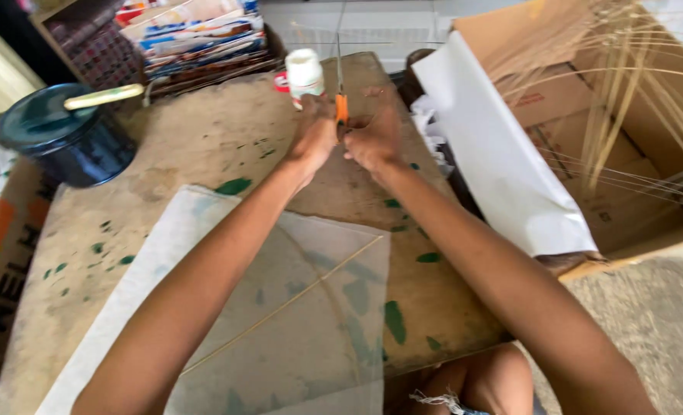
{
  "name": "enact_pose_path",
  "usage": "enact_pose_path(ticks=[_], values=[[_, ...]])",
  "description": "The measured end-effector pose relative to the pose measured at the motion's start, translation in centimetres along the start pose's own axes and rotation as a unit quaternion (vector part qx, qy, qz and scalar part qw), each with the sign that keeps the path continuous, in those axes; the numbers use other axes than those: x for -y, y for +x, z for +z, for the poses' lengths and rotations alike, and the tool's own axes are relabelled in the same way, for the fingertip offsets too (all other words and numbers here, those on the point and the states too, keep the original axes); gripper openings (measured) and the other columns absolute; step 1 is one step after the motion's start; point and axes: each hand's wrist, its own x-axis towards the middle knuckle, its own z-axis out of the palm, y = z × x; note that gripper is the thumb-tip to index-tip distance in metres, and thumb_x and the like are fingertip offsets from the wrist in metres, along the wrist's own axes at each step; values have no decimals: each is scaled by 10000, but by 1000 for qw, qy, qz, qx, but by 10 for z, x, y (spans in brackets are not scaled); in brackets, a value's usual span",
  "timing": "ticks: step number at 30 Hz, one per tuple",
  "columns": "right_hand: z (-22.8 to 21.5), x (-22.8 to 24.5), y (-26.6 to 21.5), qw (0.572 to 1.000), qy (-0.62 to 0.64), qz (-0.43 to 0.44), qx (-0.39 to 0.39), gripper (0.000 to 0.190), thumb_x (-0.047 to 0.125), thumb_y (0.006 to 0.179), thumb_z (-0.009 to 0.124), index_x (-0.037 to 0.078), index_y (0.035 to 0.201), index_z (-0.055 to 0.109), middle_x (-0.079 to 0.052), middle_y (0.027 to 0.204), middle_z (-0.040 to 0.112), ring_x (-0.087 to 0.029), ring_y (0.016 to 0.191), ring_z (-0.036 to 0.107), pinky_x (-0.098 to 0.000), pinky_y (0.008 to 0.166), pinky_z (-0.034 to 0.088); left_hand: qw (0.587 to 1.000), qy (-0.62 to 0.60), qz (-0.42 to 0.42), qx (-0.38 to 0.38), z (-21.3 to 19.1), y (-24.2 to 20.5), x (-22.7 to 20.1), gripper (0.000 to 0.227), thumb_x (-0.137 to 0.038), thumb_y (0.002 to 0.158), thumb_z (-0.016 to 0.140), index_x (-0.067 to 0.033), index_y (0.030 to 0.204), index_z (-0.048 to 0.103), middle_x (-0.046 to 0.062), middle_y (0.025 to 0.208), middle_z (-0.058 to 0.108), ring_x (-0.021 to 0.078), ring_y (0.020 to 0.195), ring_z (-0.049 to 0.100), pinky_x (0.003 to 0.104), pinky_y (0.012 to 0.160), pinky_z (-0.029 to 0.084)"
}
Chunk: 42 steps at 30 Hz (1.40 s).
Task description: Trimming excess paper and folding edges to assemble a kite frame
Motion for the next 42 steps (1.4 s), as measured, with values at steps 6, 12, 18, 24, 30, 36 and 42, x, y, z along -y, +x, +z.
enact_pose_path(ticks=[6,12,18,24,30,36,42], values=[[-92,45,-1,985,-156,31,-62,636,-19,677,776,138,1218,481,-160,769,711,-199,443,658,-248,352,619,991,81,105,3,77,17,-13,223,-150,871,600,-121,1010,772,154,882,752,296,852,742,361,718,580],[-153,-3,47,975,-206,56,-62,611,-48,646,767,129,1163,494,-107,643,696,-175,407,656,-229,394,606,993,64,97,22,106,28,-19,354,-169,715,850,-157,1039,709,57,921,784,198,831,729,304,719,585],[-142,34,40,952,-300,50,-44,665,57,713,819,135,1223,400,-2,677,690,-167,512,676,-276,608,586,976,116,179,30,118,63,-11,132,-117,753,811,-195,852,774,28,820,767,238,854,758,346,723,605],[-130,13,66,959,-270,66,-53,668,79,694,846,113,1208,421,-83,729,699,-178,553,669,-269,455,586,959,185,205,67,107,65,-12,96,-111,791,733,-169,848,784,103,812,758,324,818,748,416,678,607],[-143,-63,126,946,-297,117,-58,670,36,702,787,96,1249,405,-133,819,693,-221,569,697,-221,569,612,893,293,299,165,75,43,-32,205,-80,974,582,7,1101,718,177,1092,636,387,1045,507,575,946,378],[-129,-31,116,944,-312,90,-57,690,92,705,851,95,1235,410,-100,854,694,-265,822,742,-356,742,588,879,346,294,147,82,60,-12,95,-131,927,659,-72,971,719,96,1155,508,305,1067,424,553,944,363],[-140,-86,155,945,-311,80,-65,702,33,670,828,78,1215,389,-128,848,675,-317,866,729,-401,813,570,955,224,181,68,87,68,-9,112,-207,779,749,-218,884,711,-20,962,651,244,1045,621,544,995,371]])
